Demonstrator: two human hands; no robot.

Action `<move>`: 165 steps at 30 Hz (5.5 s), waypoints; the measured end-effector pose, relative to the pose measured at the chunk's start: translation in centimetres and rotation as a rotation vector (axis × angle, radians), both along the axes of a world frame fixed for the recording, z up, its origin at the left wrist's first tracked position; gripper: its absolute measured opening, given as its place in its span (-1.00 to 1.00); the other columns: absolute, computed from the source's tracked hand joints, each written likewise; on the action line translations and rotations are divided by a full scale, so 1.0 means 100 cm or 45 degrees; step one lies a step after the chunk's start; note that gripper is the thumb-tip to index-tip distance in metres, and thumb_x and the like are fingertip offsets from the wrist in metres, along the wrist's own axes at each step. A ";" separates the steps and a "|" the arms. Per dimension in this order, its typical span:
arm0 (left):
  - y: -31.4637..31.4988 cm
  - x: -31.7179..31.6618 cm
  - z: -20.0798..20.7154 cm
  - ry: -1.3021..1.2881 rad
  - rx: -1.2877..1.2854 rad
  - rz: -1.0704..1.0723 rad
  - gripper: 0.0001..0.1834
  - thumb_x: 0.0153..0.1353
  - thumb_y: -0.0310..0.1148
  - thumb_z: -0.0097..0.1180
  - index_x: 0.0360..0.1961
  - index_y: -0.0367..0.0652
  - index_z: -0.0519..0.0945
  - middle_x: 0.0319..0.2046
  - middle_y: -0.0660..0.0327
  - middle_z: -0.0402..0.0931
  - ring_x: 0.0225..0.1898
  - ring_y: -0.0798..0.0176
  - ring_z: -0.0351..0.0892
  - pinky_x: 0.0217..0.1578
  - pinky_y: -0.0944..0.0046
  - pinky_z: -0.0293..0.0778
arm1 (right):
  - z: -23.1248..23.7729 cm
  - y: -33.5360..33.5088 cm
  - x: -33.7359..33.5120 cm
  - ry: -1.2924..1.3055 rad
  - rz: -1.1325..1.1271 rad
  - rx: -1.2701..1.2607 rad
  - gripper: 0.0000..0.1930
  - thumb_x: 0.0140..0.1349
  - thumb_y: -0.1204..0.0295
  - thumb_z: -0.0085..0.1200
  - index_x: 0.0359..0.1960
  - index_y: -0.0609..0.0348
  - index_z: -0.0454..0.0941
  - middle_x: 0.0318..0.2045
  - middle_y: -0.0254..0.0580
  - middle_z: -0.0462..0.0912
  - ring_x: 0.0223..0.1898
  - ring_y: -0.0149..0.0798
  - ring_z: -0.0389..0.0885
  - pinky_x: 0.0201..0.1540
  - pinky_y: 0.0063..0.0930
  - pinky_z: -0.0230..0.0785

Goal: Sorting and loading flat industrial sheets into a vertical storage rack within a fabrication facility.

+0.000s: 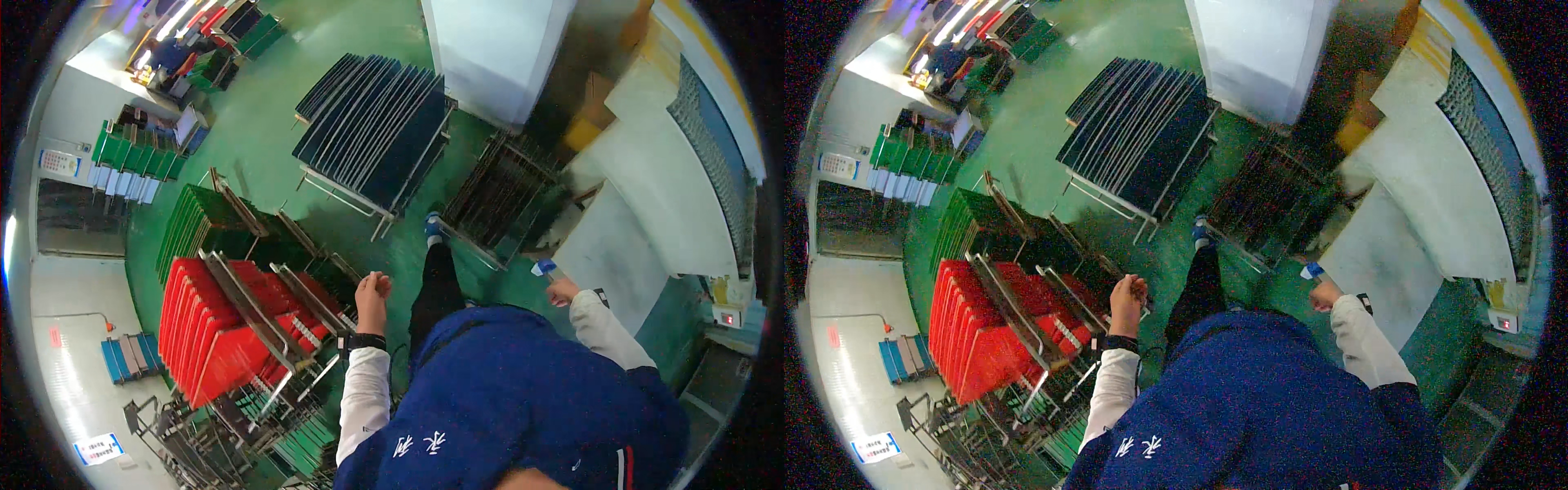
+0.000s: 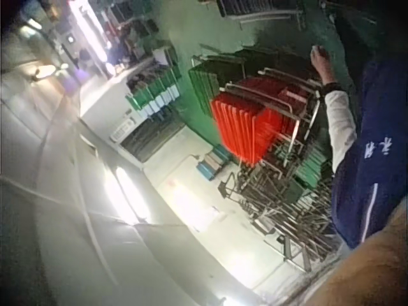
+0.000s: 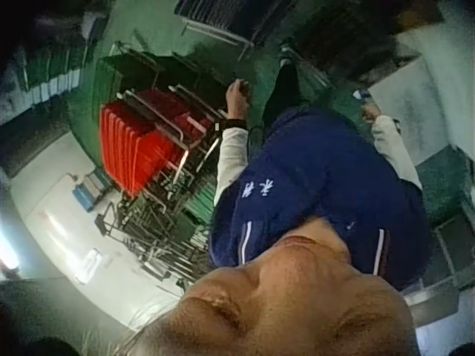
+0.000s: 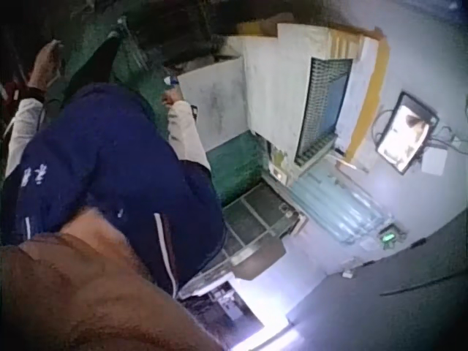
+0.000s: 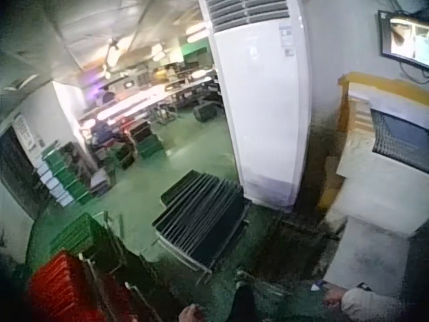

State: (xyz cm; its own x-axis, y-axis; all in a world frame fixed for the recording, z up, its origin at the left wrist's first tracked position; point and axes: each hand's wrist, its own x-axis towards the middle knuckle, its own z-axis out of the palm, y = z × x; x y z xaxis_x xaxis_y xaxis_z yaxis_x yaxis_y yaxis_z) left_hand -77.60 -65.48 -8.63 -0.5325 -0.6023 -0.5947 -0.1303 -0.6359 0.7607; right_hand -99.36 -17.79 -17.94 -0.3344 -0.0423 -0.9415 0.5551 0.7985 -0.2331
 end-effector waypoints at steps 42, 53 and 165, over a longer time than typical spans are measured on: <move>-0.303 -0.255 -0.101 -0.384 0.455 0.558 -0.30 0.10 0.37 -0.12 -0.09 -0.07 0.46 -0.34 0.27 0.43 -0.28 0.19 0.41 -0.20 0.13 0.36 | -0.092 -0.511 -0.544 0.355 -0.086 -0.730 -0.54 0.22 0.05 0.01 -0.03 0.17 0.50 -0.21 -0.33 0.55 -0.19 -0.41 0.46 -0.10 -0.51 0.29; -0.299 -0.257 -0.056 -0.302 0.389 0.400 -0.57 0.16 0.14 0.04 -0.44 -0.03 0.47 -0.52 0.34 0.46 -0.48 0.29 0.43 -0.45 0.28 0.36 | -0.021 -0.347 -0.403 0.280 -0.546 -0.629 -0.61 0.26 0.05 -0.06 -0.29 0.12 0.59 -0.45 -0.46 0.48 -0.43 -0.49 0.35 -0.34 -0.53 0.21; 0.248 0.064 -0.126 -0.218 0.046 -0.928 -0.82 0.15 -0.29 0.11 -0.32 -0.17 0.51 -0.65 0.31 0.38 -0.70 0.40 0.31 -0.73 0.39 0.21 | 0.384 0.406 -0.011 1.779 -0.968 -0.219 -0.69 0.26 0.30 -0.03 -0.06 0.21 0.49 -0.18 -0.19 0.54 -0.16 -0.27 0.44 -0.07 -0.41 0.28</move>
